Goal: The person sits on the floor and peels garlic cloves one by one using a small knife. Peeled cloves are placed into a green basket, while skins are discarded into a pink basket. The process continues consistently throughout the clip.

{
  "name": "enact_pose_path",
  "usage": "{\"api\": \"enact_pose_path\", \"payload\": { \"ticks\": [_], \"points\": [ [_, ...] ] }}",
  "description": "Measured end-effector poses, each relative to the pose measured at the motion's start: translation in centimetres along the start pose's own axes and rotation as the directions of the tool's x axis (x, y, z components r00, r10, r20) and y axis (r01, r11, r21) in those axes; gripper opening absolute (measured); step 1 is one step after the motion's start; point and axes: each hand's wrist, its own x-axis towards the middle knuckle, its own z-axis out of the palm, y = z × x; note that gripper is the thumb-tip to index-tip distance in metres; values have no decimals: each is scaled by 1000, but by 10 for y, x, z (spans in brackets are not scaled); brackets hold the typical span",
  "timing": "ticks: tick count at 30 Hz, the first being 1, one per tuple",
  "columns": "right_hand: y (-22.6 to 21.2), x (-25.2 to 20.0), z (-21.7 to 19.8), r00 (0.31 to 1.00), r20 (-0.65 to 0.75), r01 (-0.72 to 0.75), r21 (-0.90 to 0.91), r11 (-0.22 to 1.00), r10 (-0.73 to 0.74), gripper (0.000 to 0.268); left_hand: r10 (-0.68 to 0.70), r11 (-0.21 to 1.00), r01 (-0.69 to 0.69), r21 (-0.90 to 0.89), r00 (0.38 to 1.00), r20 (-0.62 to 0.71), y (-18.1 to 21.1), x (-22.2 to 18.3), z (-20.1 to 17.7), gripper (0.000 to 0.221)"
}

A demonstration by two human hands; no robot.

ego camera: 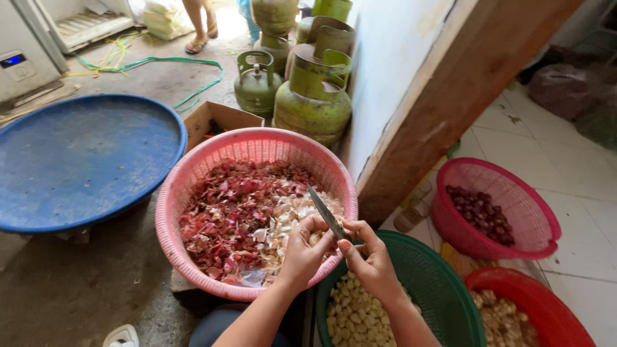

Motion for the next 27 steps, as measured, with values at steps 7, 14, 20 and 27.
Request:
{"api": "enact_pose_path", "payload": {
  "ticks": [7, 14, 20, 27],
  "points": [
    [6, -65, -45, 998, -17, -59, 275, 960, 67, 32, -66, 970, 26, 243, 985, 159, -23, -31, 43, 14],
    [10, -157, -97, 981, -95, -92, 547, 832, 171, 33, -319, 947, 304, 106, 837, 444, -46, -59, 92, 19],
    [18, -228, -129, 930, -245, -58, 640, 766, 275, 37, -496, 848, 505, 161, 649, 577, -74, -76, 135, 26],
    [8, -287, -156, 902, -328, -12, 630, 776, 281, 51, -570, 777, 576, 254, 472, 673, -113, -88, 177, 27]
  ]
}}
